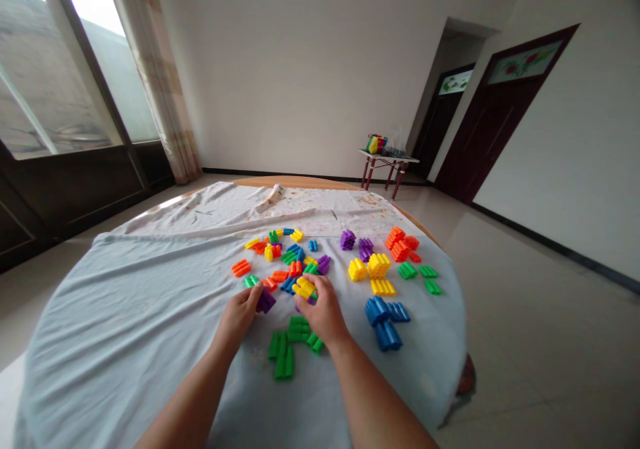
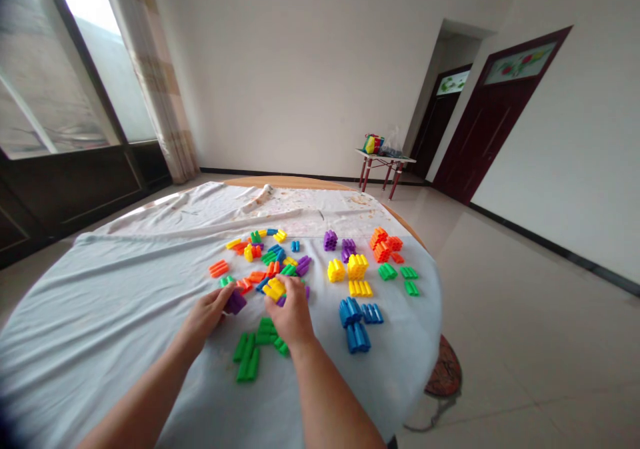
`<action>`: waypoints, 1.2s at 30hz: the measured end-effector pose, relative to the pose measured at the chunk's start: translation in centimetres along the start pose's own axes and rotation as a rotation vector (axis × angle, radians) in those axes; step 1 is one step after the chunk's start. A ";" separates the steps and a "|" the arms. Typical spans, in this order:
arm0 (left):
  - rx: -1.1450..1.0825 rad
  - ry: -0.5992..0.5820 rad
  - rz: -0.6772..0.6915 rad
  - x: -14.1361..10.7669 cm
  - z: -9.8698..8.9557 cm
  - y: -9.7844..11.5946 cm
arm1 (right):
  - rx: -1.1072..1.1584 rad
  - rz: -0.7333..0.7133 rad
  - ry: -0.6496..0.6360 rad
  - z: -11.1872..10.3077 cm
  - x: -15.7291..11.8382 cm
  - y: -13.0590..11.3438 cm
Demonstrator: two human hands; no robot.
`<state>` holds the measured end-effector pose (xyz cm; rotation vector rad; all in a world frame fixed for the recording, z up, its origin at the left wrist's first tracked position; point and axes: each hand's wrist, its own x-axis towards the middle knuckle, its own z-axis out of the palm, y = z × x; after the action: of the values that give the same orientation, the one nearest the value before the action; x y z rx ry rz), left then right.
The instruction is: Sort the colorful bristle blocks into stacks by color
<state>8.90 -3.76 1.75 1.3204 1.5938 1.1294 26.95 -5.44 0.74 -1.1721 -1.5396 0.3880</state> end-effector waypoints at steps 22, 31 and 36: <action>0.122 0.355 0.114 -0.5 -3.4 -1.9 | 0.088 0.152 0.077 4.8 2.4 -1.3; 0.041 0.376 0.108 -0.6 -3.5 -1.7 | 0.482 0.309 -0.771 -3.0 -5.8 -5.7; 0.037 0.367 0.111 -0.6 -3.6 -1.8 | 0.294 0.062 -0.743 -1.5 -4.6 -5.7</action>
<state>5.10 -5.00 1.22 1.2916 1.8255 1.4840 25.18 -12.30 2.99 -0.8801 -1.9801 1.1457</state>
